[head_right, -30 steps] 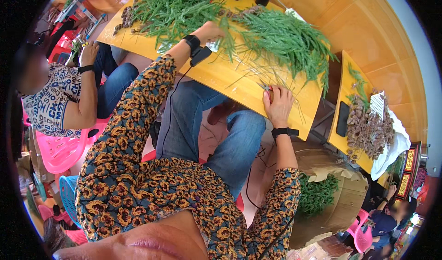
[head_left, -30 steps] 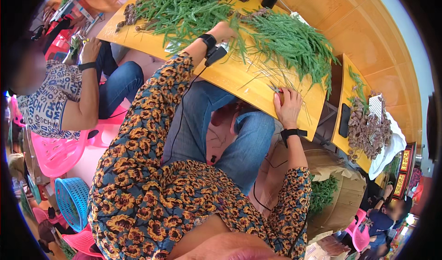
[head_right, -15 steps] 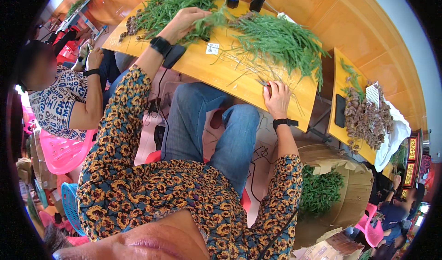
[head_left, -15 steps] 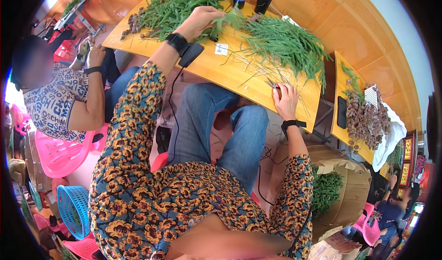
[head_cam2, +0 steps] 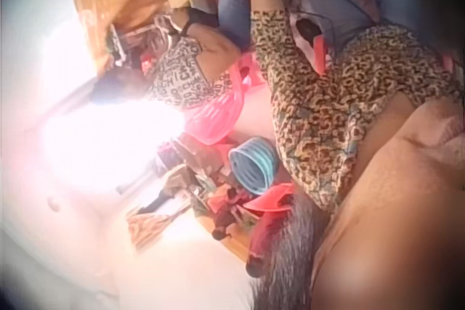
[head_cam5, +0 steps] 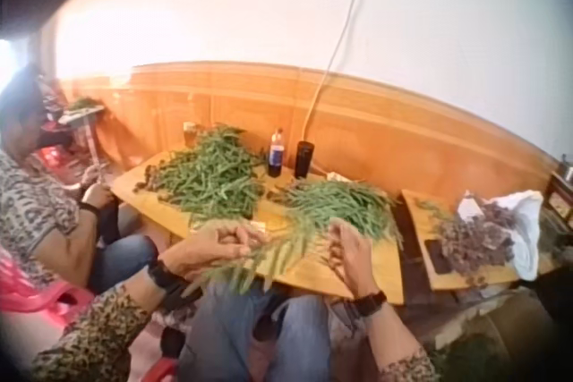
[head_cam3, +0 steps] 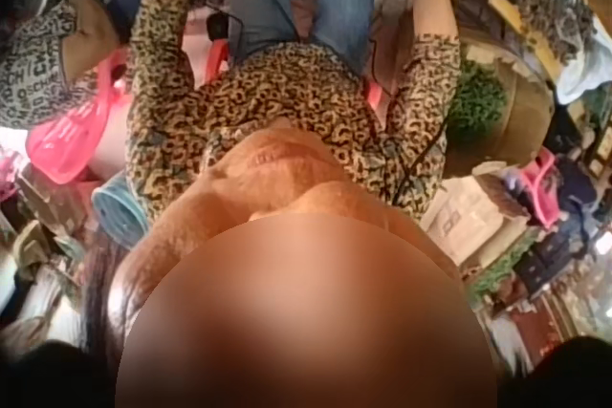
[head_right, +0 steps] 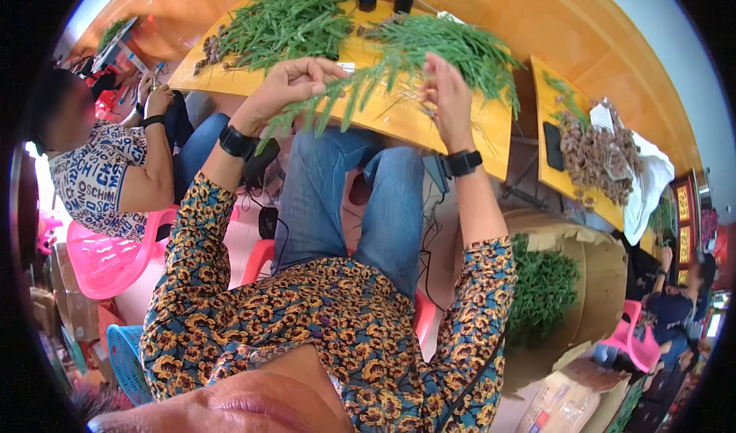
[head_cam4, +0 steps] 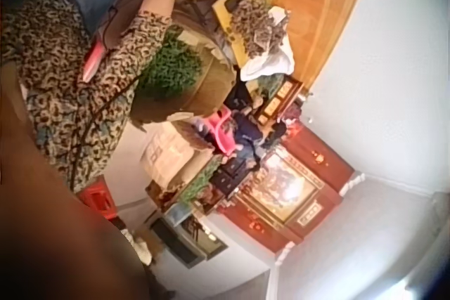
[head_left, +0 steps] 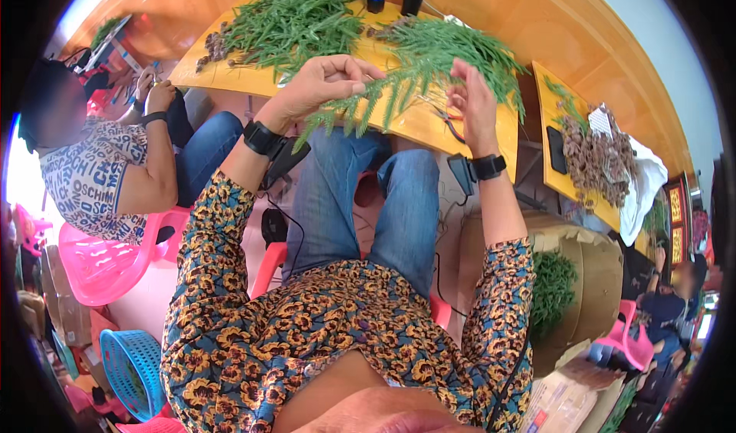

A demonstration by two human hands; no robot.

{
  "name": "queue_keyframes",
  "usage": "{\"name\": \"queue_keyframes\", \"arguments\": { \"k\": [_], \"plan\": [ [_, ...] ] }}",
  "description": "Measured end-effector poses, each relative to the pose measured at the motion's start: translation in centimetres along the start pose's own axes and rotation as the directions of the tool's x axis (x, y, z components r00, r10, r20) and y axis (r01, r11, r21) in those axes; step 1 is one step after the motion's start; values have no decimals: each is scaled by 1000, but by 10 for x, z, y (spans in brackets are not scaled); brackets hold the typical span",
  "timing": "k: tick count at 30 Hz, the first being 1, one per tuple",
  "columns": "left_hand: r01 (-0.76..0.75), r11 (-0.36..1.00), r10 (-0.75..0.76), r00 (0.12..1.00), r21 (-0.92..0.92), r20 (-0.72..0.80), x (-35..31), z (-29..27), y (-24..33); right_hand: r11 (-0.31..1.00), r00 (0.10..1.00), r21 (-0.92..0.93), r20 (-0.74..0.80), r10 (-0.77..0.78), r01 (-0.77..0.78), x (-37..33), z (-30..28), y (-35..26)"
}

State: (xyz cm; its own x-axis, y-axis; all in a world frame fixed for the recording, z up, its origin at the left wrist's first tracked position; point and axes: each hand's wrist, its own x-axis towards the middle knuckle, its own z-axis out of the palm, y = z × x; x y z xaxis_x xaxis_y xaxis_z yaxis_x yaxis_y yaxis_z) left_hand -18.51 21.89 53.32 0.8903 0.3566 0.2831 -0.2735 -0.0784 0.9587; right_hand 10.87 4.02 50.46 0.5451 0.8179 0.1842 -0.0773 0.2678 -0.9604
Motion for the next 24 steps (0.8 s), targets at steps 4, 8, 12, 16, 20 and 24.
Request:
{"name": "queue_keyframes", "arguments": {
  "k": [4, 8, 12, 16, 20, 24],
  "plan": [
    [-2, 999, 10, 986, -51, 168, -24, 35, 9, 986, 982, 126, 142, -123, 105, -55, 10, -55],
    [-6, 995, 27, 974, -95, 225, -60, 47, 7, 987, 963, 92, 225, -151, 133, -106, 25, -79],
    [41, 974, 28, 954, -223, 297, -82, 62, 13, 982, 962, 3, 202, -185, 188, -141, 48, -99],
    [34, 935, 50, 973, -353, 227, -105, 71, 6, 983, 984, 183, 167, -65, 34, -156, 48, -110],
    [133, 841, -34, 980, -524, 194, -117, 76, -8, 961, 992, 253, 71, 100, -115, -174, 62, -123],
    [196, 688, -61, 975, -699, 214, -122, 86, -20, 971, 999, 235, 42, 25, -34, -170, 64, -119]
  ]
}}
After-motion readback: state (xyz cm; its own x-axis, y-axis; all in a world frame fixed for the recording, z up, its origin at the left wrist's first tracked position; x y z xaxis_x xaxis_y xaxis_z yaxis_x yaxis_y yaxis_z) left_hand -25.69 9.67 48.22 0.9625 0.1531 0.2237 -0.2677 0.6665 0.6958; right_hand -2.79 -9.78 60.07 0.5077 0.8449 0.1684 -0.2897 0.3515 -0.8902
